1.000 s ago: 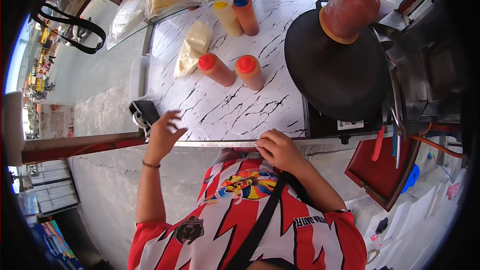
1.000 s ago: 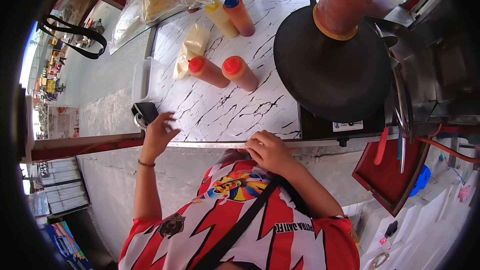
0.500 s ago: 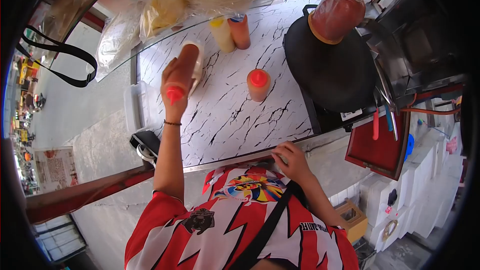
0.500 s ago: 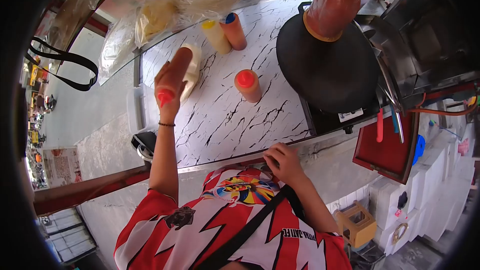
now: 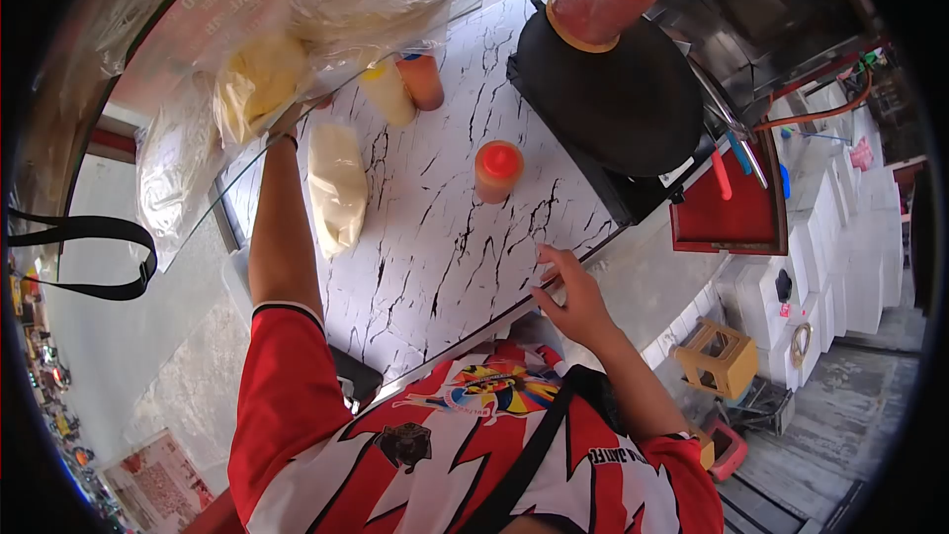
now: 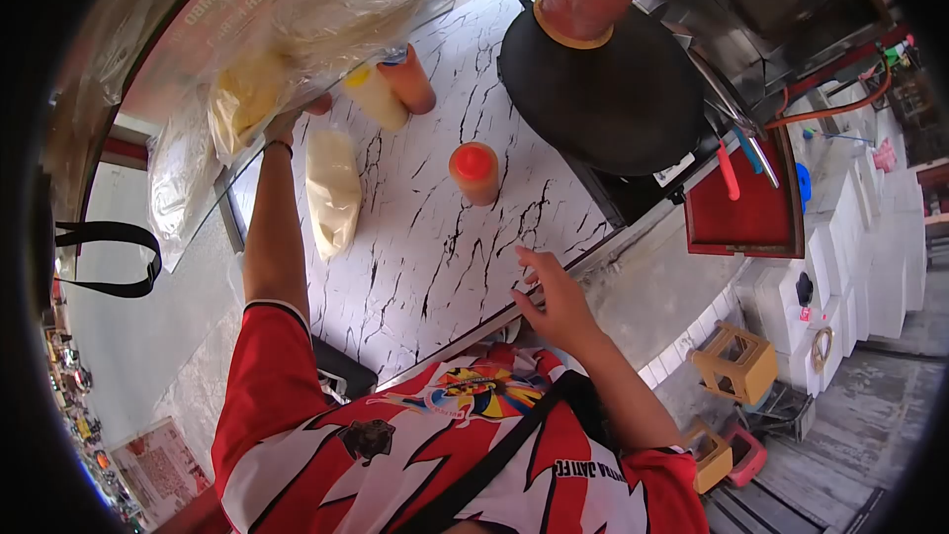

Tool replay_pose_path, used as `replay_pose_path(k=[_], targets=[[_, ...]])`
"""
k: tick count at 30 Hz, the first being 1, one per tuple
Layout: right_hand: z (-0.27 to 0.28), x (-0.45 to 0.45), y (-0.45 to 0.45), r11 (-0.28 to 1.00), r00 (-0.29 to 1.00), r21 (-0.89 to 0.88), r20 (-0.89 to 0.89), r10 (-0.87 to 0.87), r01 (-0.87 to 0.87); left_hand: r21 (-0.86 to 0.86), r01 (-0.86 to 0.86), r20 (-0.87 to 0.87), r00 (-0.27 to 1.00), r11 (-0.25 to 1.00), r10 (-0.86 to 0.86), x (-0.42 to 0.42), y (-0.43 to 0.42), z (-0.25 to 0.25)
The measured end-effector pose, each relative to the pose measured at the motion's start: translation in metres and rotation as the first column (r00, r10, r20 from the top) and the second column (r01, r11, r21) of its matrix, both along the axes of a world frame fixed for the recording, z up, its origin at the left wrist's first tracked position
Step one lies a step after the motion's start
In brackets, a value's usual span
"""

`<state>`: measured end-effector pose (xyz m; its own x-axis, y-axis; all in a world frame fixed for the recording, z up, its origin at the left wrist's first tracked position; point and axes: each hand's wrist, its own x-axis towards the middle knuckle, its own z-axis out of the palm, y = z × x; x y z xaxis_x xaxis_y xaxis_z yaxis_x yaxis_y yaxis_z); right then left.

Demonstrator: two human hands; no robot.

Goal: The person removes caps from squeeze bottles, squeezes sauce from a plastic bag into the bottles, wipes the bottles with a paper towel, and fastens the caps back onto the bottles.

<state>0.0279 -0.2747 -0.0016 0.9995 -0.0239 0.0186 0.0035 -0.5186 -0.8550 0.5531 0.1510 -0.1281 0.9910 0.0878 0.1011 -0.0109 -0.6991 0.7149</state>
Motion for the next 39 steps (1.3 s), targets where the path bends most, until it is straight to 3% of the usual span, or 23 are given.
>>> replay_pose_path(k=[3,8,10,13,14,15,16,17,20,23,27,30,31,34,37,39], targets=[[-0.018,0.029,0.006,0.984,0.987,0.1,-0.075,-0.143,0.15,0.183,0.016,-0.022,1.0,0.983,-0.012,0.032,-0.027,0.014],[-0.038,0.072,0.016,0.964,0.967,0.082,0.006,-0.255,0.254,0.315,0.01,0.018,1.0,0.949,-0.017,0.036,-0.036,0.019],[-0.044,0.088,0.014,0.962,0.964,0.094,0.051,-0.26,0.255,0.335,-0.021,0.123,0.992,0.942,-0.022,0.016,-0.027,0.016],[-0.052,0.109,0.014,0.975,0.971,0.094,0.114,-0.211,0.201,0.3,-0.007,0.43,0.893,0.954,-0.129,-0.042,-0.035,0.021],[-0.052,0.116,0.015,0.977,0.97,0.099,0.137,-0.199,0.186,0.197,0.083,0.459,0.873,0.977,-0.167,-0.07,-0.05,0.03],[-0.054,0.124,0.015,0.98,0.969,0.104,0.159,-0.187,0.172,-0.035,0.199,0.295,0.938,0.979,-0.18,-0.125,-0.088,0.082],[-0.056,0.131,0.014,0.986,0.979,0.071,0.129,-0.16,0.152,-0.595,0.21,0.206,0.973,0.776,-0.105,-0.136,-0.113,0.056],[-0.059,0.14,0.012,0.991,0.986,0.037,0.099,-0.134,0.131,-0.533,0.277,0.161,0.961,0.799,-0.226,-0.16,-0.138,0.09],[-0.06,0.155,0.012,0.998,0.989,-0.012,0.132,-0.06,0.062,-0.56,0.33,0.163,0.943,0.76,-0.29,-0.16,-0.178,0.078],[-0.057,0.169,0.015,1.0,0.993,-0.013,0.113,-0.012,0.014,-0.305,0.17,0.104,0.984,0.937,-0.144,-0.178,-0.186,0.096],[-0.065,0.204,0.033,0.999,0.997,0.041,0.076,0.01,-0.013,-0.277,0.187,0.163,0.976,0.942,-0.146,-0.25,-0.164,0.08],[-0.073,0.238,0.06,0.999,0.982,-0.005,0.185,0.042,-0.042,-0.289,0.144,0.131,0.985,0.946,-0.11,-0.324,-0.153,0.076],[-0.079,0.253,0.069,0.999,0.97,-0.016,0.242,0.039,-0.036,-0.306,0.13,0.125,0.988,0.943,-0.095,-0.334,-0.152,0.075],[-0.083,0.283,0.101,0.999,0.988,0.039,0.154,-0.028,0.022,-0.262,0.048,0.045,0.998,0.964,-0.038,-0.348,-0.149,0.092],[-0.087,0.294,0.125,0.986,0.95,0.064,0.264,-0.166,0.154,-0.248,0.077,0.167,0.985,0.966,-0.035,-0.323,-0.149,0.076],[-0.096,0.292,0.128,0.97,0.948,0.122,0.217,-0.231,0.209,-0.19,0.039,0.19,0.982,0.981,-0.002,-0.3,-0.151,0.069]])
